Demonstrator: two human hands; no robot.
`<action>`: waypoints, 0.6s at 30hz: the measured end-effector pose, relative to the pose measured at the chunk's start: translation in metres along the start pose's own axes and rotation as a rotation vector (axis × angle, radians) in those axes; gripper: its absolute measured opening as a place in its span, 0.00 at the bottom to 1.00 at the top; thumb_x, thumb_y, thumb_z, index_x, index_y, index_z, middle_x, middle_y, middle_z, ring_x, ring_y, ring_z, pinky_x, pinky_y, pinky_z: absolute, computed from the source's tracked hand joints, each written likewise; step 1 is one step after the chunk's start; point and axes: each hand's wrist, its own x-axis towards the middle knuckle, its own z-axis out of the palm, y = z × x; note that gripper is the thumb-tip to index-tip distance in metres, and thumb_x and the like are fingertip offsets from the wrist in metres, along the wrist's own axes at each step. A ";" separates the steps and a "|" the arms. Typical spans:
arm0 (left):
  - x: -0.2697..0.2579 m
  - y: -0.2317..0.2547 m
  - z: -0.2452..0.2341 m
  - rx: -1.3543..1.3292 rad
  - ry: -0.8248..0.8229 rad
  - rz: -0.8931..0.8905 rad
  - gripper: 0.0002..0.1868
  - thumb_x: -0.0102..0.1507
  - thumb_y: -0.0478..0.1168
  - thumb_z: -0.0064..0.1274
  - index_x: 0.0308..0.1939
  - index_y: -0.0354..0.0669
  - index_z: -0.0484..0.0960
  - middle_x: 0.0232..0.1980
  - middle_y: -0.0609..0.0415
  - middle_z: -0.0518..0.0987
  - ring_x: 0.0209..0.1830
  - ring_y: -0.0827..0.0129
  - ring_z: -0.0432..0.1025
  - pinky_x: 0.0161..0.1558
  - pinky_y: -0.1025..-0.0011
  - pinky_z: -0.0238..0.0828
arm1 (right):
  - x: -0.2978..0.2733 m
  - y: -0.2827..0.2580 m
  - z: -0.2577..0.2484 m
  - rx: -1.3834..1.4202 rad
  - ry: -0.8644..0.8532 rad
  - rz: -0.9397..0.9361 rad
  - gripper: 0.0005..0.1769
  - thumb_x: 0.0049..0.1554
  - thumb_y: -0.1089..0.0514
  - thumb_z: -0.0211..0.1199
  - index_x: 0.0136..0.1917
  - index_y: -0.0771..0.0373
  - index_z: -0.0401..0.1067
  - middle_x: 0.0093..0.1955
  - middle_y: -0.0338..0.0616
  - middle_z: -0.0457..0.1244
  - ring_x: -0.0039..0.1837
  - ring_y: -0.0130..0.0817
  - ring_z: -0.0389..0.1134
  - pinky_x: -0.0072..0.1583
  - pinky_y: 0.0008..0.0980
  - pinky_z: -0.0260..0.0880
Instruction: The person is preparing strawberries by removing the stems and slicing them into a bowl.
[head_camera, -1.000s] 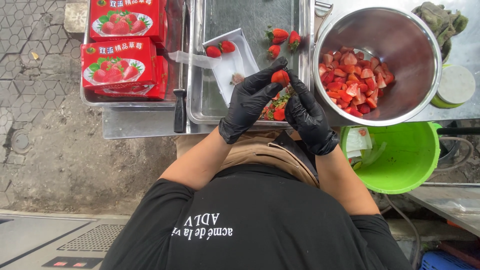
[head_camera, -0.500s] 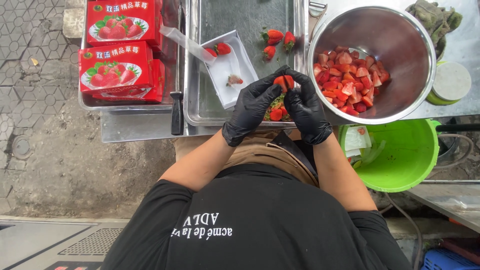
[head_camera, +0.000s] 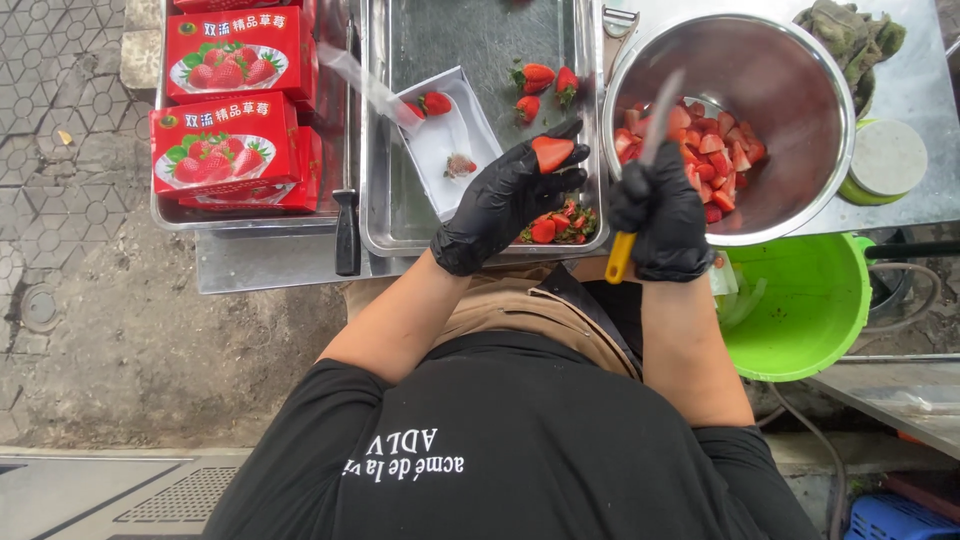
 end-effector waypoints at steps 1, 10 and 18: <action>0.000 0.003 0.001 -0.003 -0.034 0.035 0.31 0.73 0.48 0.49 0.78 0.40 0.63 0.73 0.50 0.72 0.69 0.58 0.70 0.66 0.66 0.68 | 0.000 -0.006 -0.023 0.054 -0.073 -0.016 0.29 0.77 0.36 0.53 0.41 0.58 0.60 0.30 0.31 0.49 0.32 0.25 0.47 0.35 0.27 0.50; 0.009 -0.007 -0.002 -0.029 -0.052 0.164 0.32 0.76 0.47 0.49 0.82 0.43 0.60 0.76 0.46 0.67 0.70 0.63 0.68 0.74 0.61 0.66 | -0.021 -0.001 0.019 0.135 0.228 -0.229 0.18 0.71 0.39 0.52 0.54 0.55 0.64 0.36 0.32 0.54 0.33 0.23 0.52 0.35 0.26 0.53; 0.000 -0.007 0.012 0.691 -0.003 0.400 0.26 0.80 0.49 0.38 0.77 0.39 0.66 0.77 0.50 0.70 0.70 0.71 0.68 0.73 0.69 0.64 | -0.028 0.015 0.094 -0.713 -0.035 -0.196 0.34 0.72 0.57 0.51 0.87 0.57 0.46 0.35 0.31 0.53 0.35 0.20 0.51 0.38 0.21 0.52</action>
